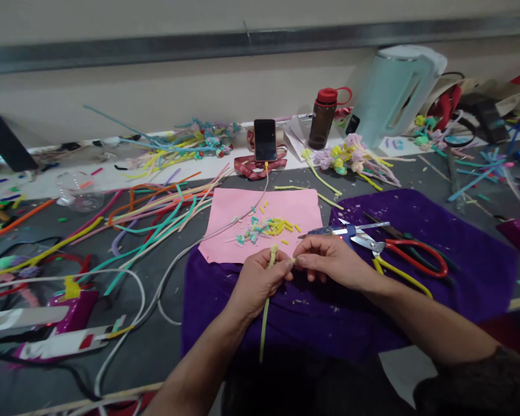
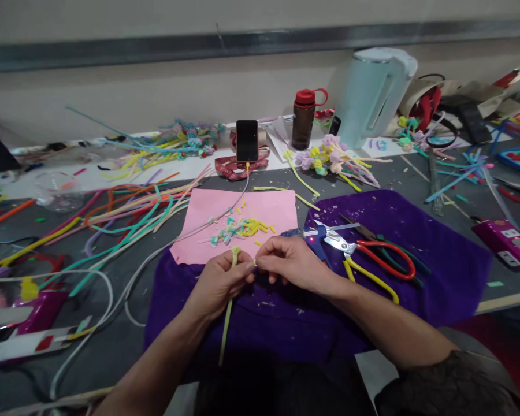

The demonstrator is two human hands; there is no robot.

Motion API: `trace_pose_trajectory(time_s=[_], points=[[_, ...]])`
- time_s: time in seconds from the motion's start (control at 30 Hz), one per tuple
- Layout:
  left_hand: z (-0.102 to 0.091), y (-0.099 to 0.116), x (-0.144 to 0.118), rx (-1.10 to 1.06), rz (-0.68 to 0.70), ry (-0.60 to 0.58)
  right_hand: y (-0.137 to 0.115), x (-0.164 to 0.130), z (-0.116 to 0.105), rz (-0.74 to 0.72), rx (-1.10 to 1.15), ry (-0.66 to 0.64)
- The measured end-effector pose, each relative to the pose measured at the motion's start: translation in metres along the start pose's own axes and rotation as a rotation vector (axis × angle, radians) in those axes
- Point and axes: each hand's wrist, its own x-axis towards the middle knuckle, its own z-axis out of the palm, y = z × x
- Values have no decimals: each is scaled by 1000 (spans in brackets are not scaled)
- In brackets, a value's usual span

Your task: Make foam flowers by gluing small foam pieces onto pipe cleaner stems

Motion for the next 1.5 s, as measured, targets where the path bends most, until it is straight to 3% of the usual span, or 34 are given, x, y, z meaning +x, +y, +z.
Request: trace_pose_trajectory(time_s=[0.27,0.57,0.97,1.07,1.37,1.5], points=[[1,0,-2,112,32,-1,1,1,-2,28,-28,-66],[1,3,-3,65,-31,-62,4,3,-4,116,140,-186],[-3,1,-1,118,5,-100,12,5,-4,161,276,-237],[-3,1,0,142,29,-66,10,6,-3,154,264,-212],[1,0,1,12,-32,-31,0,-1,4,-22,-44,42],[1,0,0,-7,-31,-59,0,-1,3,-5,-50,4]])
